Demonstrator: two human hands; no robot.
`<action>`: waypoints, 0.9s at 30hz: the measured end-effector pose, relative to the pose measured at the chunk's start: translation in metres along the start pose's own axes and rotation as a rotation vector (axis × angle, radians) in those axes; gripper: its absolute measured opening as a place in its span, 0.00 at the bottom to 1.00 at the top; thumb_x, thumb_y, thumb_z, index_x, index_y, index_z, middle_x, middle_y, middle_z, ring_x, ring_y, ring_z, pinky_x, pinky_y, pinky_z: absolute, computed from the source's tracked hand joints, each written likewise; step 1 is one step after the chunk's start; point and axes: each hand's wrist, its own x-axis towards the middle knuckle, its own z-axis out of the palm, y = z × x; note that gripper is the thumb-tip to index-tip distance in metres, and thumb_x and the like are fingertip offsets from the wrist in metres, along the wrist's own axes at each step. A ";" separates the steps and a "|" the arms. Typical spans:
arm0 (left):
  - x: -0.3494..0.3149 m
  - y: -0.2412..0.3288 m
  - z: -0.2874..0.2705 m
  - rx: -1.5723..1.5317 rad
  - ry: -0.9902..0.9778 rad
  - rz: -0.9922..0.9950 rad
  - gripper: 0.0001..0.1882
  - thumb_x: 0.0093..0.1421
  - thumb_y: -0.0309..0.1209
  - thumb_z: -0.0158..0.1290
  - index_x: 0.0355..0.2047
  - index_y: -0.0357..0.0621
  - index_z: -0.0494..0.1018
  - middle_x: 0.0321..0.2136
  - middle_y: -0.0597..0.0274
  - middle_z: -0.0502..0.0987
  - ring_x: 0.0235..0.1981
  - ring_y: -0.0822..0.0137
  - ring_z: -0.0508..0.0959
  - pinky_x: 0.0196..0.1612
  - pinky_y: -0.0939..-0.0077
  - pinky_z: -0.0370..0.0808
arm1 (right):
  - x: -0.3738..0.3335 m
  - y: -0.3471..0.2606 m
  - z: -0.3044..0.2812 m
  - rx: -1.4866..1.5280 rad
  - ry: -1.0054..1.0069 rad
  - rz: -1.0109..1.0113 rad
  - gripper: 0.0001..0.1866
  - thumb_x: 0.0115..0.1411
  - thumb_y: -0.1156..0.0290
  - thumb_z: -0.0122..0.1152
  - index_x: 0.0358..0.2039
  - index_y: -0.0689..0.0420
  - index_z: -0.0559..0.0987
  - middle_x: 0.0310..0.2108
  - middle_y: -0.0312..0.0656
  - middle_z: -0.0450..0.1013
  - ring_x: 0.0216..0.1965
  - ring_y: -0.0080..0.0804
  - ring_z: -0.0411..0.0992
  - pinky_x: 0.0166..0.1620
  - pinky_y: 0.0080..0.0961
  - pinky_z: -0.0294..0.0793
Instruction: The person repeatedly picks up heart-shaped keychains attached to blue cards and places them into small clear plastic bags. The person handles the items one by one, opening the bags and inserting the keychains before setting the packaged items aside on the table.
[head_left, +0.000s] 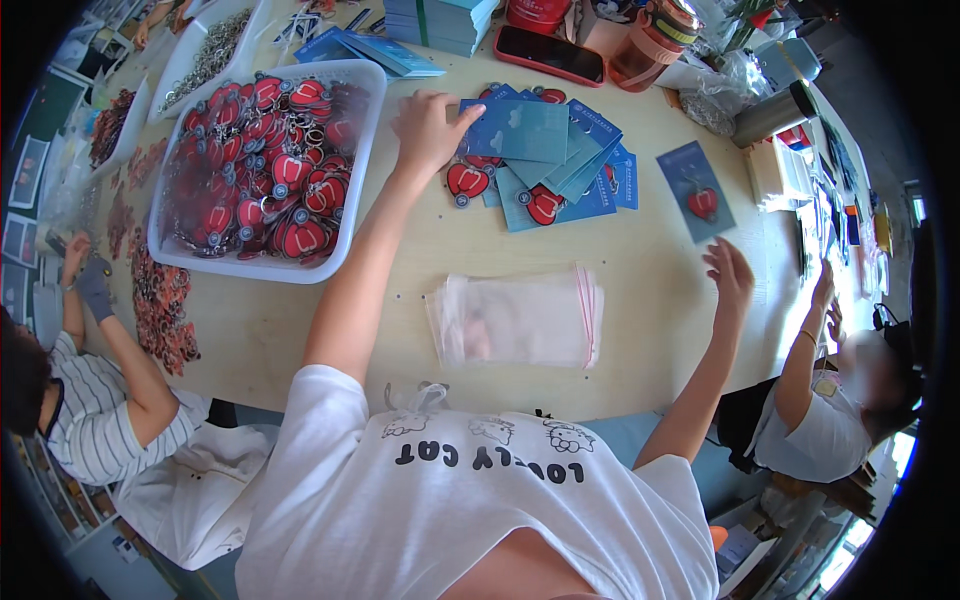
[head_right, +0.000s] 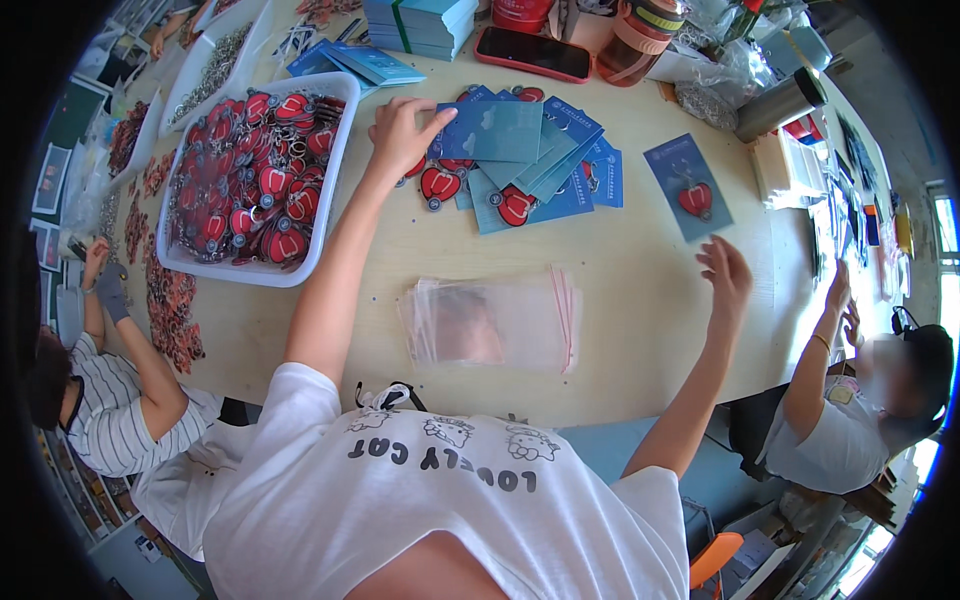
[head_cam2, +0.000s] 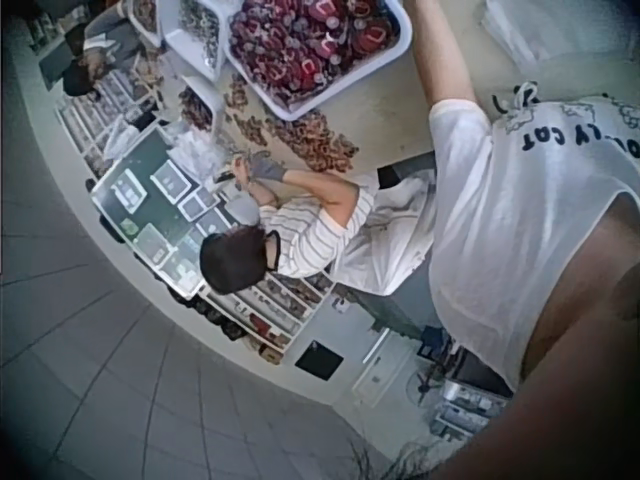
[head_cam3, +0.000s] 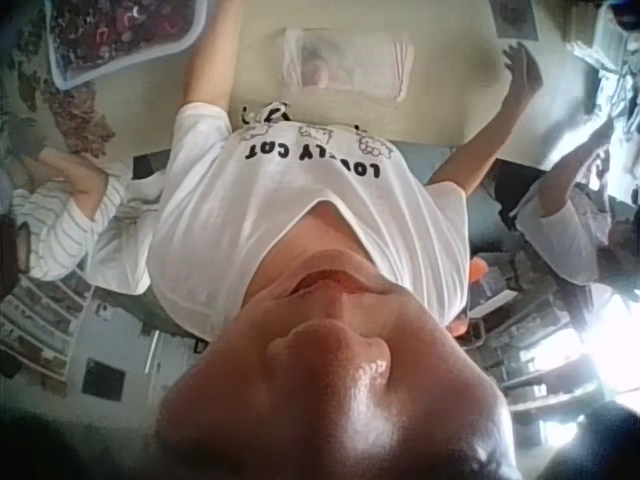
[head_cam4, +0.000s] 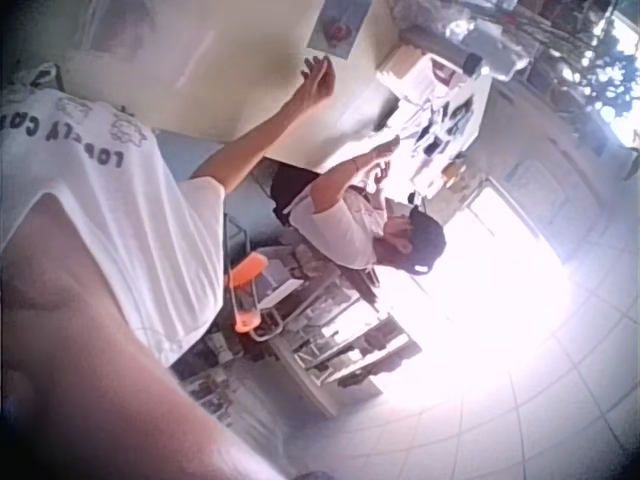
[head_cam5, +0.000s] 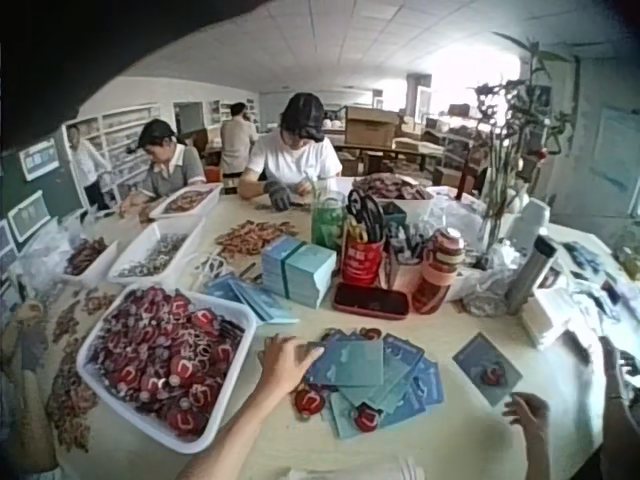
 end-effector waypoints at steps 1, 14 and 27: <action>0.002 0.002 0.000 -0.095 -0.054 -0.035 0.21 0.49 0.45 0.62 0.37 0.43 0.76 0.37 0.58 0.77 0.43 0.56 0.74 0.47 0.59 0.66 | 0.005 0.006 -0.003 -0.153 -0.102 0.010 0.14 0.62 0.67 0.55 0.43 0.63 0.76 0.31 0.37 0.75 0.32 0.20 0.73 0.32 0.14 0.67; -0.039 0.077 -0.091 -0.636 -0.042 0.276 0.09 0.59 0.26 0.54 0.39 0.39 0.69 0.29 0.59 0.76 0.27 0.76 0.74 0.31 0.79 0.71 | -0.064 -0.143 0.121 -0.371 -0.019 -0.929 0.16 0.48 0.84 0.64 0.39 0.58 0.78 0.36 0.40 0.75 0.35 0.29 0.73 0.41 0.25 0.71; -0.162 0.050 -0.206 -1.635 -1.110 -0.348 0.15 0.52 0.26 0.62 0.35 0.42 0.66 0.36 0.63 0.74 0.41 0.74 0.73 0.45 0.78 0.70 | -0.091 -0.195 0.377 -0.234 -1.170 -1.468 0.09 0.50 0.75 0.63 0.34 0.58 0.79 0.33 0.43 0.75 0.34 0.40 0.74 0.39 0.32 0.73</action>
